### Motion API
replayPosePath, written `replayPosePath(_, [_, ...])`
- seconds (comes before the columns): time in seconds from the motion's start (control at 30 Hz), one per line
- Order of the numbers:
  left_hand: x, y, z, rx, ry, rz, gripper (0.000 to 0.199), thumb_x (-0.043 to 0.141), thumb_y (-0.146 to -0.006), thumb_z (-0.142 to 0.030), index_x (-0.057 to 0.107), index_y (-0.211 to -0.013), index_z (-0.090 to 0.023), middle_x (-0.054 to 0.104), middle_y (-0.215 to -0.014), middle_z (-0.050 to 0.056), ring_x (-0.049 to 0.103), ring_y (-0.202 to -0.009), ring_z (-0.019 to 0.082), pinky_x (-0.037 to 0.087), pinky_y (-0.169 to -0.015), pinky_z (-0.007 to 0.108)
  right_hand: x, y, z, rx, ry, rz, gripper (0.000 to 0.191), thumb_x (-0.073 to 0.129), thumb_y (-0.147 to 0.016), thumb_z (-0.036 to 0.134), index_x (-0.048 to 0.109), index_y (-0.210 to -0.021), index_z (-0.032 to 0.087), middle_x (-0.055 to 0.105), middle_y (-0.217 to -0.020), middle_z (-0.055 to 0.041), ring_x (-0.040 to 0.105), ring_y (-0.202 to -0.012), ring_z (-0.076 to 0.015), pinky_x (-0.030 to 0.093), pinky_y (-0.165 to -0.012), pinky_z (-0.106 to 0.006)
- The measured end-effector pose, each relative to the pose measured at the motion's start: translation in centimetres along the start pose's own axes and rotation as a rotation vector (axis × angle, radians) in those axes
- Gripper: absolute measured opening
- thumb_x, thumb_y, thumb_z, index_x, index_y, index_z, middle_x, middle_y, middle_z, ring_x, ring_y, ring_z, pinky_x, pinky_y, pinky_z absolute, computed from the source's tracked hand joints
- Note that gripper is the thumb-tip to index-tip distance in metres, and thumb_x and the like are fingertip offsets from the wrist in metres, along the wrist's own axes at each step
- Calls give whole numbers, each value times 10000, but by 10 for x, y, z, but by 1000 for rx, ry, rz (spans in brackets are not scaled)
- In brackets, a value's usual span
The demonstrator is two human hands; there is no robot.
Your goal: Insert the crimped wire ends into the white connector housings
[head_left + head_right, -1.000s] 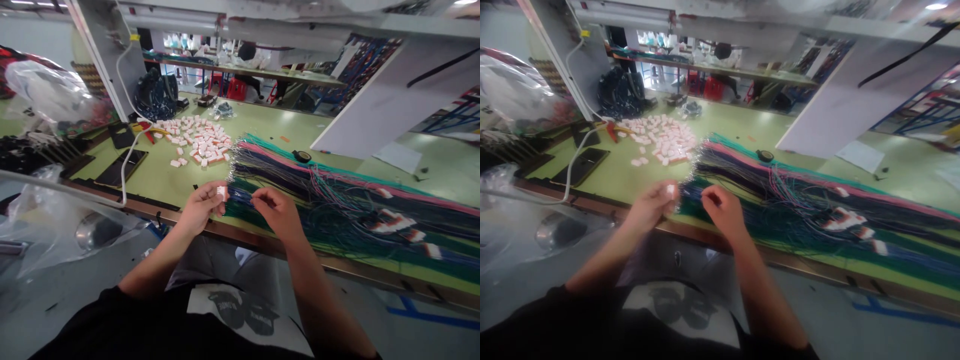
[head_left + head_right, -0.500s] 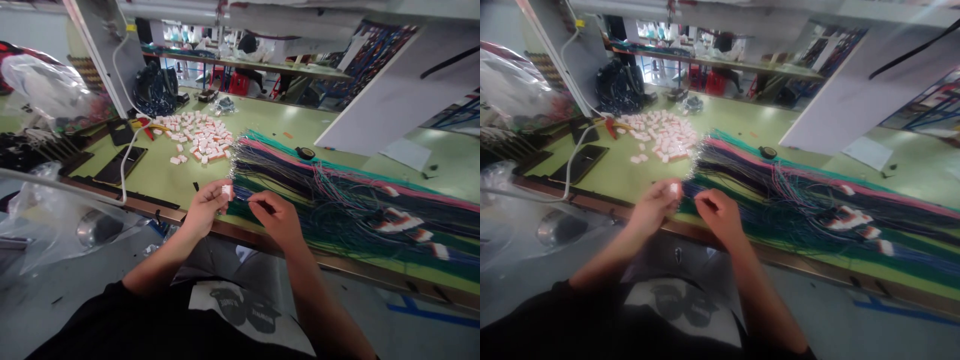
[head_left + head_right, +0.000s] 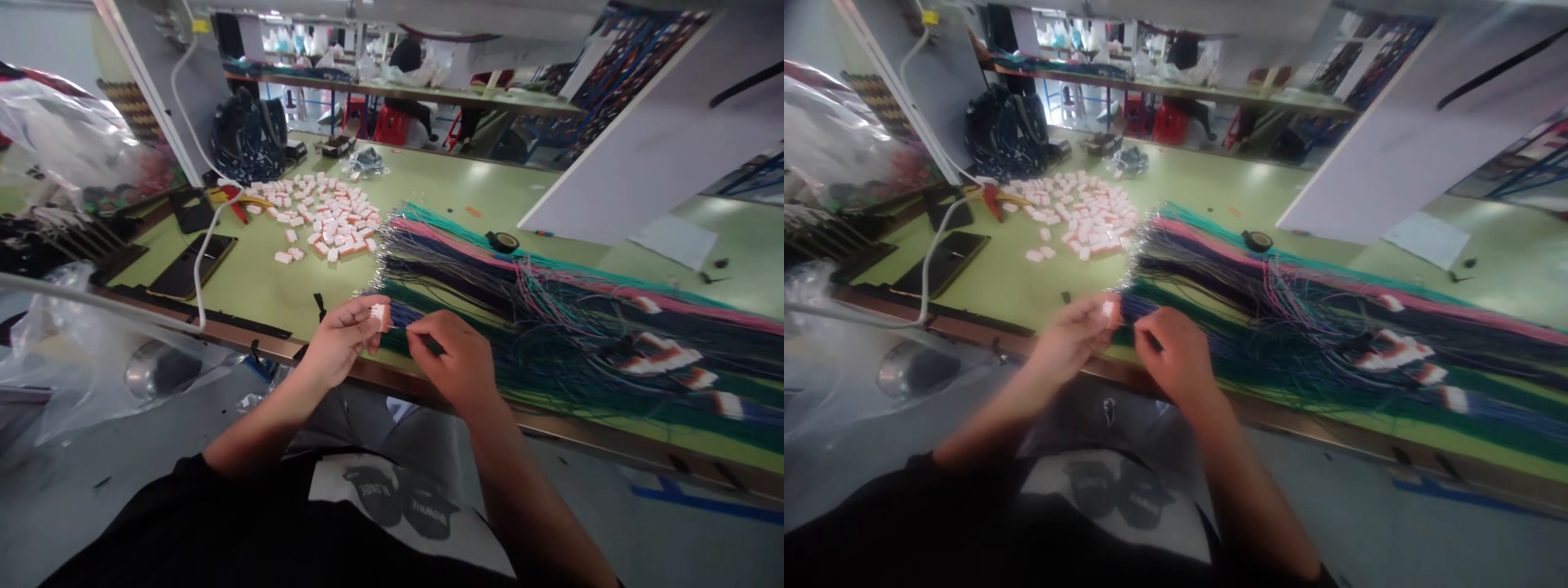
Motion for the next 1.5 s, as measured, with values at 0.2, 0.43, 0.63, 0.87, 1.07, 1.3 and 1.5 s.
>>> replayPosePath(0.2, [-1, -2, 2, 56, -57, 3, 238, 713, -657, -210, 696, -892, -175, 564, -586, -37, 489, -500, 58, 383, -469, 185, 1, 2, 1, -12, 99, 10, 191, 469, -799, 134, 584, -678, 227, 608, -665, -16, 566, -672, -143, 444, -641, -260])
replayPosePath(0.43, [-2, -3, 4, 96, -200, 9, 259, 715, -654, -237, 695, -908, -189, 606, -623, -32, 498, -512, 60, 400, -470, 186, 4, 5, 1, -25, 132, 35, 188, 472, -791, 129, 593, -683, 225, 603, -661, -18, 554, -660, -136, 440, -629, -253])
replayPosePath(0.63, [-3, -4, 7, 61, -172, 50, 250, 719, -657, -233, 698, -901, -185, 628, -644, -18, 511, -511, 61, 414, -469, 183, 6, 9, 0, -58, 57, 8, 179, 470, -799, 122, 581, -696, 217, 595, -654, -17, 555, -646, -128, 443, -622, -240])
replayPosePath(0.87, [-3, -5, 9, 45, -219, 90, 261, 736, -640, -229, 704, -891, -166, 638, -638, -13, 512, -496, 63, 430, -463, 185, 12, 14, -2, -12, -8, 35, 179, 473, -784, 127, 594, -693, 223, 601, -653, -12, 552, -641, -131, 439, -616, -248])
replayPosePath(1.07, [-7, -7, 17, 8, -195, 97, 266, 731, -647, -216, 709, -908, -173, 647, -664, -4, 537, -526, 74, 452, -475, 190, 16, 17, -3, 14, 13, 62, 181, 466, -793, 147, 596, -702, 233, 623, -664, -12, 570, -645, -130, 443, -616, -245])
replayPosePath(1.3, [-15, -6, 27, -97, -72, 118, 294, 768, -621, -210, 703, -902, -150, 639, -651, -5, 540, -488, 62, 462, -453, 182, 18, 18, -5, 44, -80, 121, 165, 466, -808, 177, 580, -696, 219, 608, -648, -11, 559, -632, -127, 423, -616, -240])
replayPosePath(1.5, [-15, -7, 28, -110, 10, 126, 291, 793, -597, -198, 708, -871, -155, 642, -631, -9, 552, -481, 65, 465, -450, 178, 20, 17, -7, 116, -81, 161, 177, 473, -809, 221, 587, -674, 214, 612, -636, -4, 542, -611, -123, 390, -600, -238])
Point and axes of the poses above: each hand's wrist, its own y-axis away from the middle knuckle, its own x-axis out of the palm, z = x × y, the point moved 4 cm from there along -y, towards the middle knuckle
